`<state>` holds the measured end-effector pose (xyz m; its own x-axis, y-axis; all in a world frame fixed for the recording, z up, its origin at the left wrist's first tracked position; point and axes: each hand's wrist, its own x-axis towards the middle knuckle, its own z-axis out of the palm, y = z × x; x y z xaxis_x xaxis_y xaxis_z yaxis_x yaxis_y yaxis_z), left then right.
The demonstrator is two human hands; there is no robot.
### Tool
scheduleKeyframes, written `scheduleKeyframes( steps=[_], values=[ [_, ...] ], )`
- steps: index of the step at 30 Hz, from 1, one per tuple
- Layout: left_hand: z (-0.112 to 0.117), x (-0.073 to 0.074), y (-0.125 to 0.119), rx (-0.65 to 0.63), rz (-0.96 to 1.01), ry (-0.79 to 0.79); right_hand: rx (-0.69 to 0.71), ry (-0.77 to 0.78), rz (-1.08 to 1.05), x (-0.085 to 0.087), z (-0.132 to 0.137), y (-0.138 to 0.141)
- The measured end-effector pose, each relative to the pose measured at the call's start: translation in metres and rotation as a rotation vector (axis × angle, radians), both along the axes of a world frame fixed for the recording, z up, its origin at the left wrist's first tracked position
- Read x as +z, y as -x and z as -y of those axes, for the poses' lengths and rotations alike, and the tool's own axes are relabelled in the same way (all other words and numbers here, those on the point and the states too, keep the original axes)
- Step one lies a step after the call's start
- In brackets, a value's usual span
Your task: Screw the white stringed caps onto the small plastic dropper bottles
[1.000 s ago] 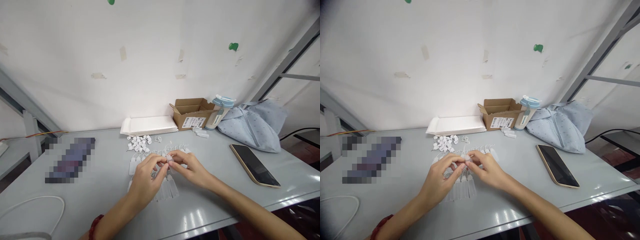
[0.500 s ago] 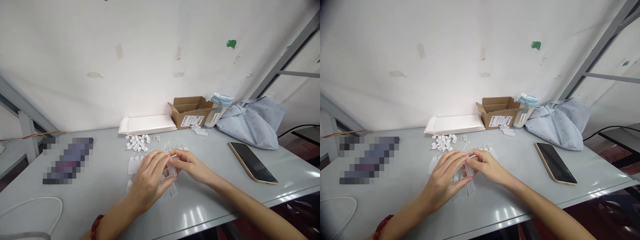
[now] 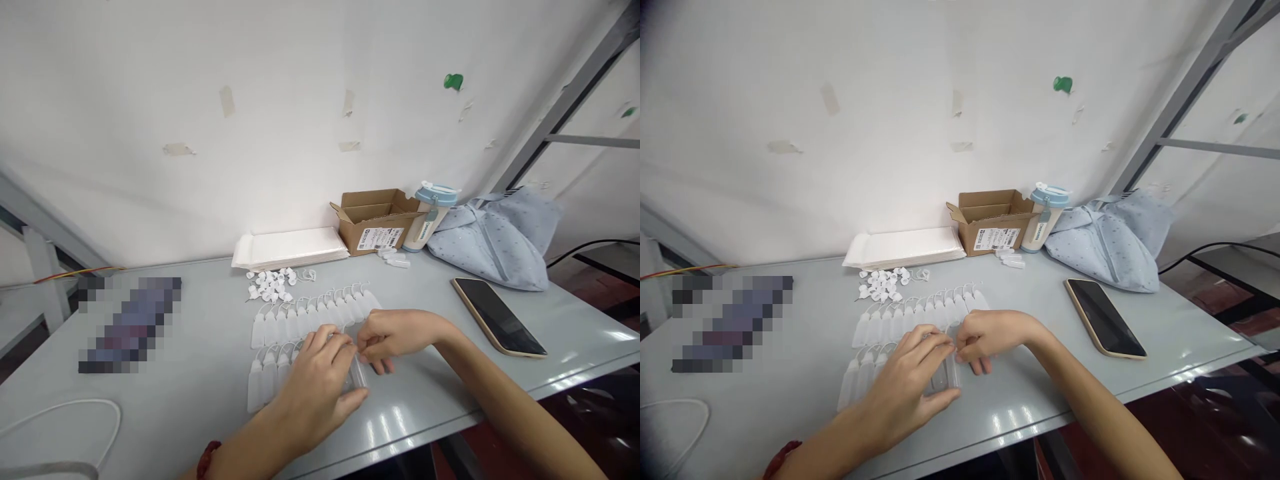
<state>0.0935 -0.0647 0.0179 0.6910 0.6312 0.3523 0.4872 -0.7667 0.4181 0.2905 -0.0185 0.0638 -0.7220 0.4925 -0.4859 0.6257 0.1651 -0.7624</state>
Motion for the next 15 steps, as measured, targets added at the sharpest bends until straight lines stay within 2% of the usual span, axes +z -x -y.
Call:
scheduleKeyframes(
  steps=[8,15],
  values=[
    [0.0032,0.0069,0.001,-0.109,-0.07,-0.015,0.054,0.033,0.052,-0.002,-0.0011,0.0007],
    [0.0023,0.0013,0.0001,-0.024,-0.11,-0.037,0.021,0.019,0.034,-0.0047,-0.0021,0.0002]
  ],
)
